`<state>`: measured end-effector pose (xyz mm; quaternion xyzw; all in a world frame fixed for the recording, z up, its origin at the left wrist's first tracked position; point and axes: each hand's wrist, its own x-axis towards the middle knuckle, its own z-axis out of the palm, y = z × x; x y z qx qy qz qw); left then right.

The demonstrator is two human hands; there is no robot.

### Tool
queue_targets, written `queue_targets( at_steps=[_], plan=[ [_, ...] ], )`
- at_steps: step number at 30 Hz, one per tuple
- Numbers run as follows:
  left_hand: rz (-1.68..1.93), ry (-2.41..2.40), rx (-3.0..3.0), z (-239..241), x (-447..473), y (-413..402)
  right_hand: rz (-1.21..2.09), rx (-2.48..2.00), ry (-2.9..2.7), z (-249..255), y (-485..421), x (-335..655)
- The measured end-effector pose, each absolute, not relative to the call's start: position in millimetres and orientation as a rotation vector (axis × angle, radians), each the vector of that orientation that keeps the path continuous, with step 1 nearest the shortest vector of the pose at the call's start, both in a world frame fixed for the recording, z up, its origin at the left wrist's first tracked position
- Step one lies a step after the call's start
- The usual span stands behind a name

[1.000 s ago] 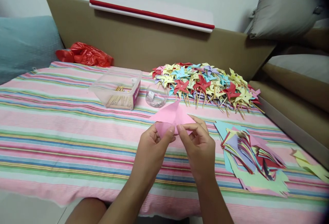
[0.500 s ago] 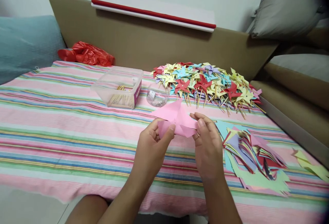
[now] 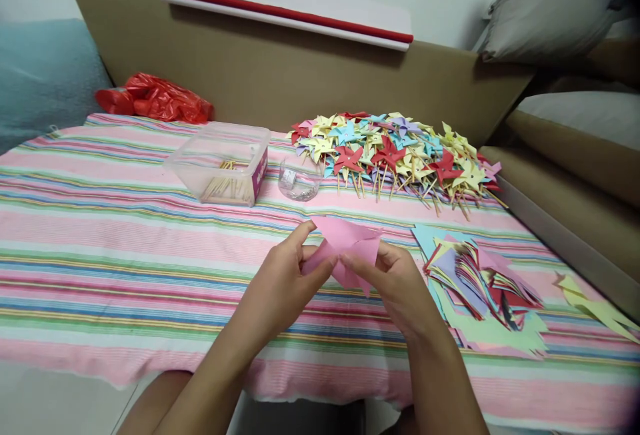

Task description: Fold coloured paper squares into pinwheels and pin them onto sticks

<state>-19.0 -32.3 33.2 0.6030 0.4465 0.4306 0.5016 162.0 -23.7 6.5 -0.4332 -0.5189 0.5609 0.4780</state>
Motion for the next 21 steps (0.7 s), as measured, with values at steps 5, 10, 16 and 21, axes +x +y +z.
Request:
queue_targets(
  at_steps=[5,10,16,21],
  plan=[
    [1.084,1.104,1.354,31,-16,-30,1.355,-1.063,-1.15,6,-22,151],
    [1.15,0.968,1.101,28,-6,-28,1.404,-0.795,-0.749,9,-19,134],
    [1.303,0.921,0.996,22,11,-33,1.408,-0.749,-0.671,9,-22,120],
    [1.399,1.024,0.956,26,13,-35,1.391,-0.779,-0.686,8,-25,113]
  ],
)
